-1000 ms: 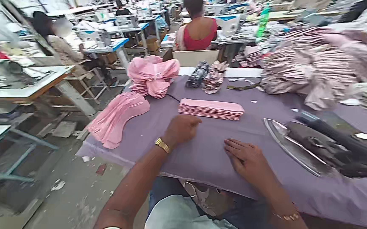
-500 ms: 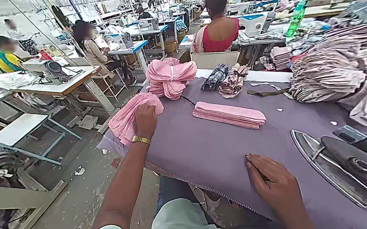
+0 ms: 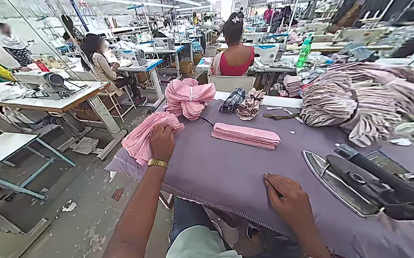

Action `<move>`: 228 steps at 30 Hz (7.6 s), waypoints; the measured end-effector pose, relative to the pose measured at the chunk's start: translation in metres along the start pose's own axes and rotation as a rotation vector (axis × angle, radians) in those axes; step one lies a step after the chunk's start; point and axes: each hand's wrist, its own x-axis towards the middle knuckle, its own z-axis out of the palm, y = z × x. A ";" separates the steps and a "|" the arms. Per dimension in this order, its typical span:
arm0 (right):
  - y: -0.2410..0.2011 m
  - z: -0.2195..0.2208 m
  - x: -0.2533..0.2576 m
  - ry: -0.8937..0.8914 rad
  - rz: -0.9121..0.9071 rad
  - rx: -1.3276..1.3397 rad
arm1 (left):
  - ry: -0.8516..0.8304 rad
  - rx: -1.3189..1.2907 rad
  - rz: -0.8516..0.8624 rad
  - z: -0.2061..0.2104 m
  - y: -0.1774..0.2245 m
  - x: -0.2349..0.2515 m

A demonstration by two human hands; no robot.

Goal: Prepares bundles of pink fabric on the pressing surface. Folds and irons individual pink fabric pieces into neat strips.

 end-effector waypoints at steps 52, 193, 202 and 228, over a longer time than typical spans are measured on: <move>-0.107 -0.030 -0.020 -0.024 0.056 0.100 | 0.006 -1.222 0.267 -0.129 0.168 -0.091; 0.001 -0.014 0.013 -0.144 0.374 -0.128 | -0.581 -0.569 0.291 -0.021 0.243 -0.068; -0.021 -0.035 -0.022 -0.084 0.150 -0.047 | -0.654 -0.643 0.302 -0.015 0.240 -0.069; 0.015 -0.060 -0.024 -0.154 0.085 0.120 | -0.730 -1.037 0.461 -0.039 0.116 -0.062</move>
